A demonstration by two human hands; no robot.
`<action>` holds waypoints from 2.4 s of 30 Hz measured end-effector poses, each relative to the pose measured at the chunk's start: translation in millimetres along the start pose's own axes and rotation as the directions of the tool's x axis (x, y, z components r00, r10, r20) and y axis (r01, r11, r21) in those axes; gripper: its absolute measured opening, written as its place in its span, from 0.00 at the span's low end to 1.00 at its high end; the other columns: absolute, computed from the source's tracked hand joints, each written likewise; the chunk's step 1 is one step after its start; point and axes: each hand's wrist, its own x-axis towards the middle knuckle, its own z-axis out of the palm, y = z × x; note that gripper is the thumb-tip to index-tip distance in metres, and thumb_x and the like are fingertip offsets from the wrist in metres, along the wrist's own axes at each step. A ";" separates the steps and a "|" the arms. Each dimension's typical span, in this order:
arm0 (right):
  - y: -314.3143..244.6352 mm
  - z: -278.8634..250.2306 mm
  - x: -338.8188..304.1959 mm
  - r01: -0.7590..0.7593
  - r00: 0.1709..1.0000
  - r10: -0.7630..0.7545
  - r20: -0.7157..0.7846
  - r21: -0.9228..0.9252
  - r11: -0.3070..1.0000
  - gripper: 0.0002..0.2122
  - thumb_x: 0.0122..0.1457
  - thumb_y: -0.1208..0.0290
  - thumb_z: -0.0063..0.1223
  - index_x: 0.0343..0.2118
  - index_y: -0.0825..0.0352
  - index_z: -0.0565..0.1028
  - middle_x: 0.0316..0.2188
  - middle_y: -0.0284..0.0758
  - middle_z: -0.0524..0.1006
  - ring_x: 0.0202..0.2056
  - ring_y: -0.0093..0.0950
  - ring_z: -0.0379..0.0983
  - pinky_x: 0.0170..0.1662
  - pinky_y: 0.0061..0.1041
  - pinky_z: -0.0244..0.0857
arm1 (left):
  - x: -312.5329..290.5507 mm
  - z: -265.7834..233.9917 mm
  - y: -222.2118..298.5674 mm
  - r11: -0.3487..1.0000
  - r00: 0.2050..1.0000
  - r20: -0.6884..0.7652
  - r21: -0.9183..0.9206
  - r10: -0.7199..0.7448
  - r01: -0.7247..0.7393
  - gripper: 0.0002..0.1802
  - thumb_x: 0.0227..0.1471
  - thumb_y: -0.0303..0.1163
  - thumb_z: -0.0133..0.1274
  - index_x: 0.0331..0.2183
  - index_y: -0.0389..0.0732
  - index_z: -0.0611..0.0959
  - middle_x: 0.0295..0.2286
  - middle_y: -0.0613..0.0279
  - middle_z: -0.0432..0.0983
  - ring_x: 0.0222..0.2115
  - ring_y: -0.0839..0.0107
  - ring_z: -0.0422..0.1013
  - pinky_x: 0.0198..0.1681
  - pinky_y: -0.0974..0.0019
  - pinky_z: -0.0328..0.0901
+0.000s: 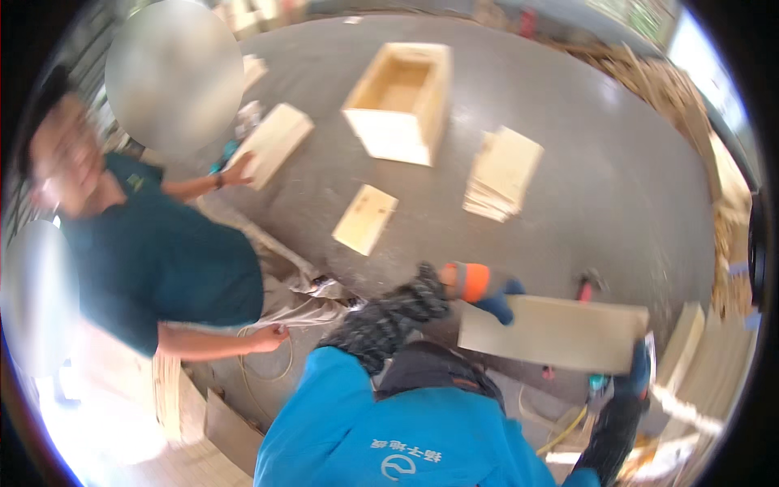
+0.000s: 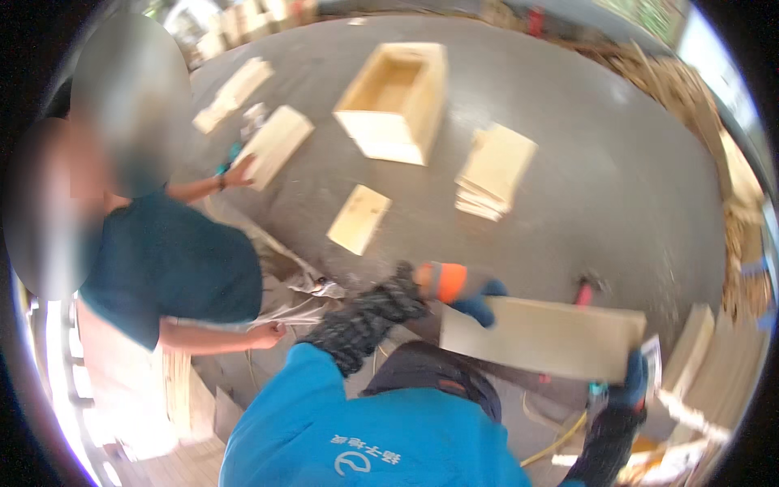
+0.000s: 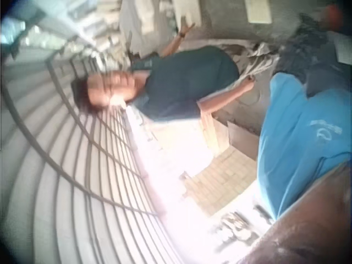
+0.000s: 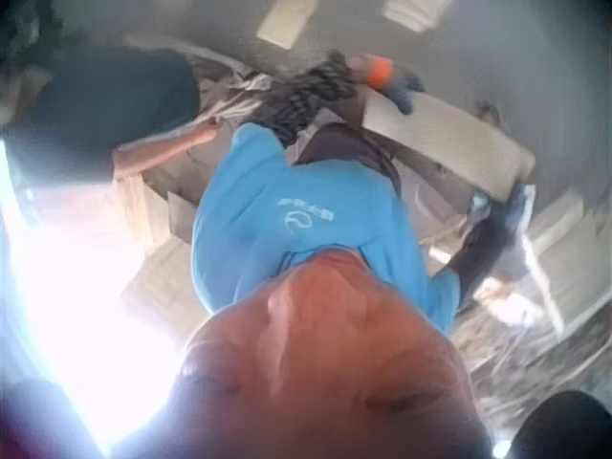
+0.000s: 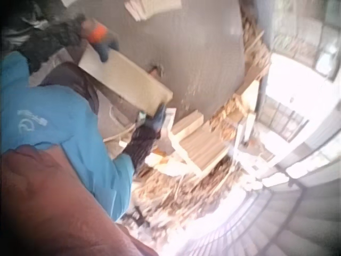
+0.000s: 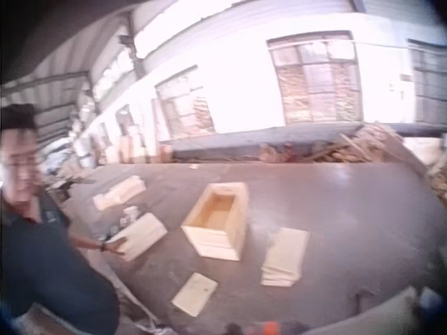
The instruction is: Assembling wooden boxes by fastening wood panels together using a pneumatic nail gun and a hammer.
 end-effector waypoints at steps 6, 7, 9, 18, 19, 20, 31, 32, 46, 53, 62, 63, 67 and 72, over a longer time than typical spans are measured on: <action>35.7 -42.1 -13.3 0.174 0.881 -0.056 -0.470 0.211 0.962 0.28 0.72 0.56 0.52 0.64 0.75 0.71 0.56 0.49 0.79 0.53 0.40 0.79 0.57 0.43 0.75 | 47.6 -11.3 27.7 0.909 0.928 -0.244 0.378 0.281 -0.176 0.36 0.47 0.42 0.72 0.56 0.40 0.84 0.47 0.51 0.86 0.43 0.57 0.83 0.47 0.58 0.75; 36.5 -46.0 -14.6 0.139 0.696 0.084 -0.714 0.248 0.959 0.26 0.67 0.60 0.62 0.61 0.74 0.74 0.55 0.53 0.79 0.50 0.44 0.80 0.53 0.47 0.78 | 50.1 -8.5 34.0 0.893 0.889 -0.290 0.388 0.355 -0.231 0.36 0.47 0.42 0.72 0.56 0.40 0.84 0.47 0.51 0.86 0.43 0.57 0.83 0.47 0.58 0.75; 46.1 -40.8 -18.7 0.217 0.627 -0.623 -0.468 -0.663 0.716 0.30 0.64 0.55 0.66 0.61 0.74 0.74 0.57 0.55 0.78 0.53 0.48 0.78 0.57 0.46 0.77 | 50.6 -0.7 44.8 0.747 0.479 -0.671 0.664 0.567 0.046 0.30 0.53 0.41 0.69 0.56 0.41 0.83 0.50 0.51 0.84 0.47 0.55 0.82 0.50 0.56 0.73; 153.8 64.2 19.6 0.102 0.982 -0.186 -0.008 0.859 0.502 0.24 0.74 0.62 0.47 0.70 0.66 0.67 0.67 0.44 0.71 0.67 0.39 0.67 0.73 0.44 0.59 | 97.2 122.6 -14.3 0.847 0.682 -0.576 0.035 0.451 -0.530 0.15 0.59 0.38 0.63 0.45 0.42 0.86 0.42 0.54 0.84 0.42 0.58 0.79 0.50 0.56 0.72; 163.5 79.6 29.1 0.021 0.986 -0.163 0.036 0.941 0.338 0.23 0.75 0.64 0.45 0.68 0.67 0.68 0.66 0.44 0.73 0.66 0.37 0.69 0.72 0.41 0.61 | 113.4 134.4 -24.5 0.844 0.711 -0.602 -0.111 0.362 -0.524 0.16 0.61 0.37 0.62 0.48 0.40 0.85 0.44 0.55 0.83 0.45 0.60 0.78 0.52 0.57 0.72; 172.7 99.8 32.8 0.082 0.997 -0.028 -0.077 0.965 0.250 0.21 0.75 0.65 0.44 0.67 0.67 0.69 0.66 0.42 0.74 0.65 0.38 0.70 0.71 0.42 0.62 | 128.8 145.3 -33.0 0.768 0.759 -0.618 -0.380 0.205 -0.516 0.18 0.62 0.36 0.62 0.51 0.38 0.83 0.46 0.55 0.83 0.47 0.61 0.78 0.55 0.57 0.71; 140.8 175.9 8.6 -0.279 0.960 0.277 0.032 0.082 0.957 0.17 0.69 0.59 0.58 0.51 0.68 0.84 0.38 0.36 0.87 0.39 0.29 0.84 0.42 0.31 0.77 | 129.8 118.2 -53.6 0.754 0.766 -0.604 -0.604 -0.222 -0.258 0.22 0.64 0.33 0.57 0.55 0.31 0.80 0.47 0.53 0.82 0.44 0.66 0.78 0.49 0.62 0.73; 139.6 172.4 -8.2 -0.161 0.981 0.130 -0.147 -0.225 0.961 0.16 0.67 0.56 0.59 0.46 0.65 0.87 0.37 0.37 0.88 0.40 0.27 0.85 0.44 0.29 0.76 | 127.8 117.0 -56.7 0.708 0.729 -0.672 -0.577 -0.129 -0.407 0.24 0.64 0.34 0.57 0.56 0.29 0.79 0.48 0.53 0.82 0.45 0.66 0.78 0.50 0.63 0.73; 107.3 112.6 65.9 -0.092 0.974 0.080 -0.211 -0.044 0.995 0.18 0.74 0.64 0.54 0.59 0.72 0.76 0.42 0.38 0.84 0.33 0.27 0.83 0.36 0.25 0.79 | 67.0 87.7 -133.9 0.883 0.473 -0.828 -0.430 -0.303 -0.187 0.35 0.62 0.43 0.65 0.62 0.33 0.75 0.59 0.45 0.74 0.57 0.55 0.71 0.59 0.55 0.69; 100.9 102.4 69.9 -0.163 0.946 0.215 -0.243 0.217 0.963 0.17 0.75 0.65 0.52 0.58 0.71 0.75 0.42 0.38 0.84 0.33 0.28 0.82 0.35 0.27 0.79 | -110.9 -52.1 -272.5 0.635 -0.064 -0.994 -0.108 -0.093 0.765 0.62 0.42 0.60 0.75 0.70 0.41 0.66 0.69 0.44 0.59 0.69 0.47 0.57 0.70 0.45 0.58; 94.8 99.1 65.0 -0.222 0.949 0.271 -0.164 0.265 0.938 0.15 0.75 0.66 0.51 0.57 0.70 0.75 0.43 0.38 0.84 0.36 0.27 0.84 0.36 0.27 0.82 | -125.6 -116.0 -316.4 0.667 0.156 -0.915 -0.146 -0.371 0.730 0.67 0.39 0.54 0.78 0.73 0.47 0.61 0.66 0.42 0.63 0.65 0.43 0.63 0.67 0.47 0.64; 92.9 100.9 64.6 -0.182 0.946 0.232 -0.227 0.219 0.959 0.15 0.75 0.66 0.51 0.57 0.70 0.75 0.43 0.38 0.84 0.35 0.27 0.84 0.36 0.27 0.82 | -124.4 -117.2 -320.1 0.564 0.097 -0.923 -0.141 -0.371 0.813 0.65 0.39 0.51 0.78 0.72 0.47 0.61 0.64 0.43 0.66 0.64 0.44 0.65 0.66 0.48 0.66; 83.4 108.2 64.3 -0.191 0.935 0.252 -0.248 0.245 0.950 0.15 0.74 0.65 0.52 0.57 0.70 0.76 0.43 0.38 0.84 0.35 0.27 0.84 0.36 0.27 0.82 | -122.3 -123.6 -336.5 0.656 0.124 -0.938 -0.127 -0.323 0.744 0.64 0.39 0.49 0.78 0.72 0.44 0.62 0.59 0.42 0.72 0.62 0.45 0.68 0.65 0.49 0.67; 78.4 107.2 68.0 -0.189 0.956 0.231 -0.183 0.223 0.956 0.16 0.74 0.65 0.53 0.57 0.71 0.75 0.42 0.38 0.84 0.35 0.27 0.84 0.36 0.26 0.81 | -144.1 -123.1 -349.4 0.924 0.163 -0.925 -0.303 -0.344 0.233 0.47 0.47 0.40 0.69 0.66 0.39 0.73 0.53 0.36 0.79 0.51 0.37 0.77 0.57 0.50 0.72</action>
